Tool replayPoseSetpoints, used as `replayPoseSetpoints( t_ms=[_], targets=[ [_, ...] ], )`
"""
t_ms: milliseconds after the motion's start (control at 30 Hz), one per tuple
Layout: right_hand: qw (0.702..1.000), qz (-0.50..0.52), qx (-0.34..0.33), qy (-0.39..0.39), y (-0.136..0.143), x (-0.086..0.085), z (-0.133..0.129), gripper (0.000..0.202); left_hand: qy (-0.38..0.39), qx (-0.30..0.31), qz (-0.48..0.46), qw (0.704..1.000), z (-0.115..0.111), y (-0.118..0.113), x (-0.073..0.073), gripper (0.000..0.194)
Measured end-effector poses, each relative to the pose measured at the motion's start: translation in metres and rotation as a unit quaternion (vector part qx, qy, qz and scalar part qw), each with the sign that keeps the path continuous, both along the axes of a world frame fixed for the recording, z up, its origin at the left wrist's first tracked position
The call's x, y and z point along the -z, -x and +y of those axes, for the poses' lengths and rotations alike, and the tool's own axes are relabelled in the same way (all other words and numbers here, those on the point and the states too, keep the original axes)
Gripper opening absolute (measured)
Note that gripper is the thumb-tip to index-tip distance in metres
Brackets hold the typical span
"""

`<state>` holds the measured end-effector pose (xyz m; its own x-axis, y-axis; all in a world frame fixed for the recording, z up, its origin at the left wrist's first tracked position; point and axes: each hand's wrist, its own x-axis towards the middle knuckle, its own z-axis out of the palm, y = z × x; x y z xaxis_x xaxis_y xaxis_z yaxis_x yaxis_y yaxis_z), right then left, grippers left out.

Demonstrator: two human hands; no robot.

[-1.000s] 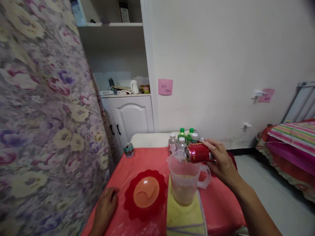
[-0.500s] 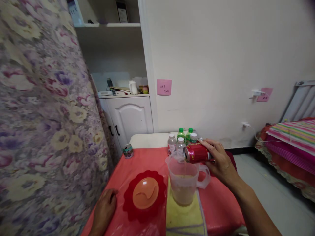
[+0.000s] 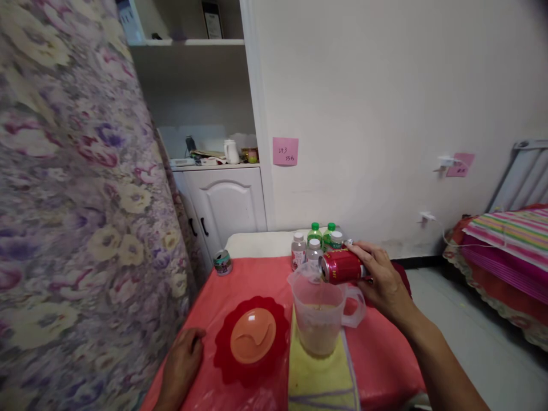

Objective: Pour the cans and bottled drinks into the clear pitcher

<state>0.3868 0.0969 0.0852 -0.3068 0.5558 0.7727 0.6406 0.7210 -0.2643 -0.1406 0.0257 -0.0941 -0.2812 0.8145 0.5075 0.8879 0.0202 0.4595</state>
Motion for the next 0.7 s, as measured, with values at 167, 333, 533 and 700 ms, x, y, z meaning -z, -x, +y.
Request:
replayPoseSetpoints(
  t_ms=[167,333,533,700],
  targets=[
    [1.000,-0.002,0.007,-0.006,-0.0002,-0.0004,0.0002,0.085,0.003,-0.002,-0.001,1.000,-0.0004,-0.0016,-0.0022,0.023],
    [1.000,-0.002,0.009,-0.015,-0.0010,-0.0011,-0.0004,0.085,0.003,-0.005,-0.004,1.000,0.0003,-0.0035,-0.0044,0.023],
    [1.000,-0.002,0.011,-0.008,-0.0020,-0.0026,-0.0019,0.086,0.000,-0.012,-0.008,1.000,-0.0001,-0.0057,-0.0075,0.020],
    [1.000,-0.001,0.021,-0.018,-0.0018,-0.0069,-0.0045,0.083,-0.005,-0.013,-0.009,1.000,-0.0003,-0.0070,-0.0088,0.019]
  ],
)
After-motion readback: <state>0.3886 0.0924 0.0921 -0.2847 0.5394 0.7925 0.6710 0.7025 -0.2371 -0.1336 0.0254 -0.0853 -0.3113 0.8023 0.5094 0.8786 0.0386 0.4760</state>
